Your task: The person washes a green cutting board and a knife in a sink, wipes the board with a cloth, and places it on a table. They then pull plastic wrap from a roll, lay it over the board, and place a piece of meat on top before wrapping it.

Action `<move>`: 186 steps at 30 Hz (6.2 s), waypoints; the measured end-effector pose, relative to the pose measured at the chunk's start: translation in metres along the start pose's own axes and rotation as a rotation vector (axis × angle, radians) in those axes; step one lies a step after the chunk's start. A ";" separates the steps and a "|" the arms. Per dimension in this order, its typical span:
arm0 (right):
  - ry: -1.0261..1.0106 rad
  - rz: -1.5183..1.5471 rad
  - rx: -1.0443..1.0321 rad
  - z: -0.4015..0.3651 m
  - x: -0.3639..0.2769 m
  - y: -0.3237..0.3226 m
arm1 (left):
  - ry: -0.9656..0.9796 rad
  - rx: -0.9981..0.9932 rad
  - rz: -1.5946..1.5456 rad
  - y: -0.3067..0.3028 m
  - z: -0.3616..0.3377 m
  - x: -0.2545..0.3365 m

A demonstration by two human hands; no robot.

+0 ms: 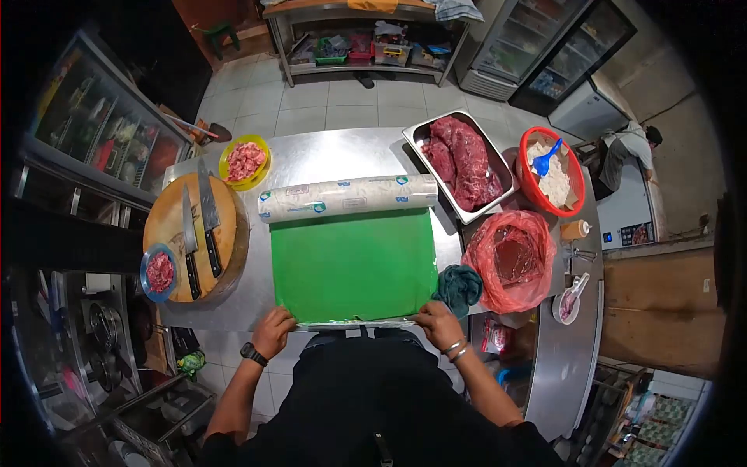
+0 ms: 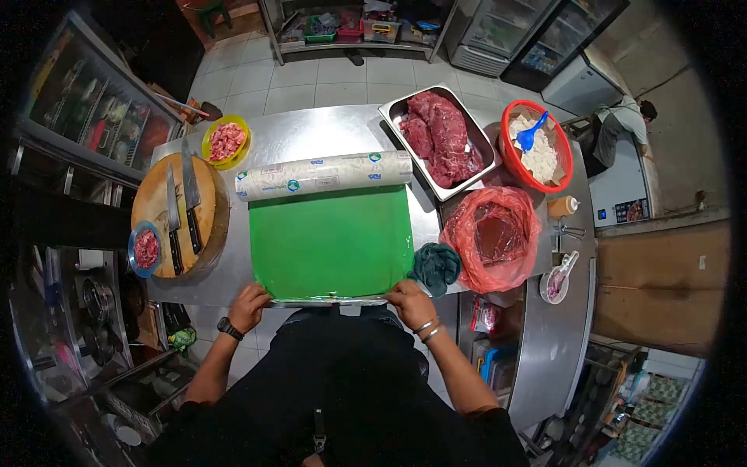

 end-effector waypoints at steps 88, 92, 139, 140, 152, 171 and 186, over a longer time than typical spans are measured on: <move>-0.113 0.477 0.581 0.134 -0.052 -0.151 | -0.074 0.678 -0.128 -0.145 0.105 0.048; -0.158 0.244 0.676 0.212 -0.054 -0.191 | -0.126 0.734 -0.011 -0.198 0.172 0.013; 1.054 0.432 -0.202 -0.092 0.135 0.061 | -0.677 -0.134 -0.159 0.046 -0.105 -0.077; 0.933 0.027 -0.115 -0.069 0.132 0.019 | -0.846 -0.338 -0.034 0.052 -0.127 -0.097; 0.889 0.761 0.344 0.161 0.205 0.005 | -0.875 0.412 -0.512 0.010 0.125 -0.219; 0.529 0.694 0.606 0.200 0.209 0.010 | -0.610 0.794 -0.006 -0.025 0.139 -0.198; 0.466 0.102 0.732 0.154 0.113 -0.052 | -0.156 0.301 0.389 0.033 0.153 -0.055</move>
Point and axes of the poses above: each hand's wrist, its own z-axis towards the middle knuckle, its own y-axis out of the palm, x = y × z, the point moved 10 cm from there along z, towards the middle knuckle, and after that the axes turned 11 degrees about x, right-handed, at the moved point
